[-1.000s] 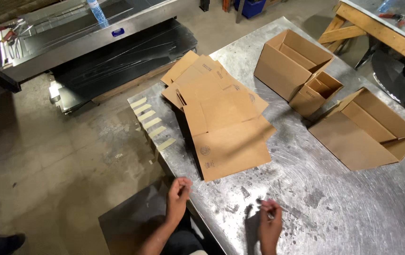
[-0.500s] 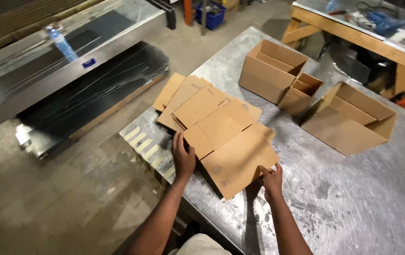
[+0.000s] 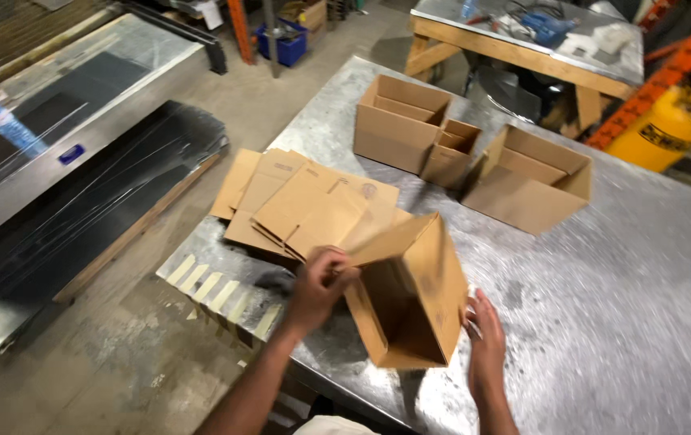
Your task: The person assembles multiple small cardboard boxes by hand, applies tape to secure the bottoms, places a single spray can or small boxed item into each, and stacks the completed boxes on a metal workbench.
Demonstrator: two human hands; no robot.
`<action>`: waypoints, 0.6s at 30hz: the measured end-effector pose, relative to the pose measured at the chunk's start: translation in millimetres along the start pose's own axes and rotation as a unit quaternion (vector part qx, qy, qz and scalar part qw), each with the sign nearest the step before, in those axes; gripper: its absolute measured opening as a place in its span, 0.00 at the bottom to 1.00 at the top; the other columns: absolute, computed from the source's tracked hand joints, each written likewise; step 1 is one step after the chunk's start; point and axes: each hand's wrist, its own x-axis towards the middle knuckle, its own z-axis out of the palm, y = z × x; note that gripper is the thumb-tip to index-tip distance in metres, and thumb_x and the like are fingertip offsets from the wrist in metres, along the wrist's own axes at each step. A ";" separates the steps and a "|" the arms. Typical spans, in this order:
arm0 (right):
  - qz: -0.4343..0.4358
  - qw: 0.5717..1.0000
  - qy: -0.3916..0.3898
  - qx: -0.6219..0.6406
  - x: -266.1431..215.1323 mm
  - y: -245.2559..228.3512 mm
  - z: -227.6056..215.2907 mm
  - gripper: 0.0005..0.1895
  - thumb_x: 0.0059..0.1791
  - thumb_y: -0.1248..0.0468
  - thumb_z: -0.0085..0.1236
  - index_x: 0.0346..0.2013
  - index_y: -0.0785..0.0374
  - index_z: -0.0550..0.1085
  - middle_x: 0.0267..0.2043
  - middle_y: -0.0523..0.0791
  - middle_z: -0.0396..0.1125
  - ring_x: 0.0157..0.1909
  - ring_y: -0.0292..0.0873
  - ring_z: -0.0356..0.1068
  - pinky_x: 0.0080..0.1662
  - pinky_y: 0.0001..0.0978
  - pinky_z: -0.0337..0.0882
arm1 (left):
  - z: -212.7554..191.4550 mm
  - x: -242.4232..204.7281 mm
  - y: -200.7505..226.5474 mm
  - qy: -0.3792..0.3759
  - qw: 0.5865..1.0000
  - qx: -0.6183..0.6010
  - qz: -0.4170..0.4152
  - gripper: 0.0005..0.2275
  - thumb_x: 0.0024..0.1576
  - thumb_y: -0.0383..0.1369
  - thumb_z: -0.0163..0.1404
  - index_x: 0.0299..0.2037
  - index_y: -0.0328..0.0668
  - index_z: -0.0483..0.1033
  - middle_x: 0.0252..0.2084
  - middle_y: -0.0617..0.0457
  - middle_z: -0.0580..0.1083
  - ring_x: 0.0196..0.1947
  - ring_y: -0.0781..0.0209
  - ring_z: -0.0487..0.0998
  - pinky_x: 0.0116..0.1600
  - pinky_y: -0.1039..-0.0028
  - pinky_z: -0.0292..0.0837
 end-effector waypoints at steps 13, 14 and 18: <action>-0.100 0.968 0.022 -0.227 -73.0 -49.5 -190.4 0.44 0.59 0.35 0.31 0.90 0.41 0.58 0.94 0.38 0.55 0.93 0.44 0.52 0.83 0.45 0.55 | 258.9 -57.9 125.0 -0.069 0.983 -0.150 0.078 0.12 0.73 0.42 0.57 0.44 0.45 0.69 0.47 0.51 0.74 0.46 0.57 0.78 0.52 0.66 0.75; -0.043 0.965 0.055 -0.252 -73.7 -60.2 -202.5 0.44 0.58 0.34 0.31 0.90 0.33 0.59 0.93 0.35 0.58 0.91 0.46 0.59 0.80 0.49 0.62 | 273.1 -62.0 132.3 -0.085 0.979 -0.123 0.138 0.13 0.75 0.41 0.54 0.42 0.44 0.70 0.44 0.51 0.70 0.47 0.55 0.75 0.54 0.65 0.71; -0.100 0.950 0.082 -0.283 -8.2 9.6 -272.6 0.38 0.60 0.38 0.41 0.86 0.39 0.67 0.90 0.38 0.63 0.83 0.47 0.68 0.74 0.46 0.68 | 329.2 -72.5 106.9 -0.206 0.972 -0.106 0.036 0.12 0.68 0.42 0.61 0.52 0.51 0.71 0.63 0.51 0.77 0.62 0.54 0.81 0.53 0.63 0.76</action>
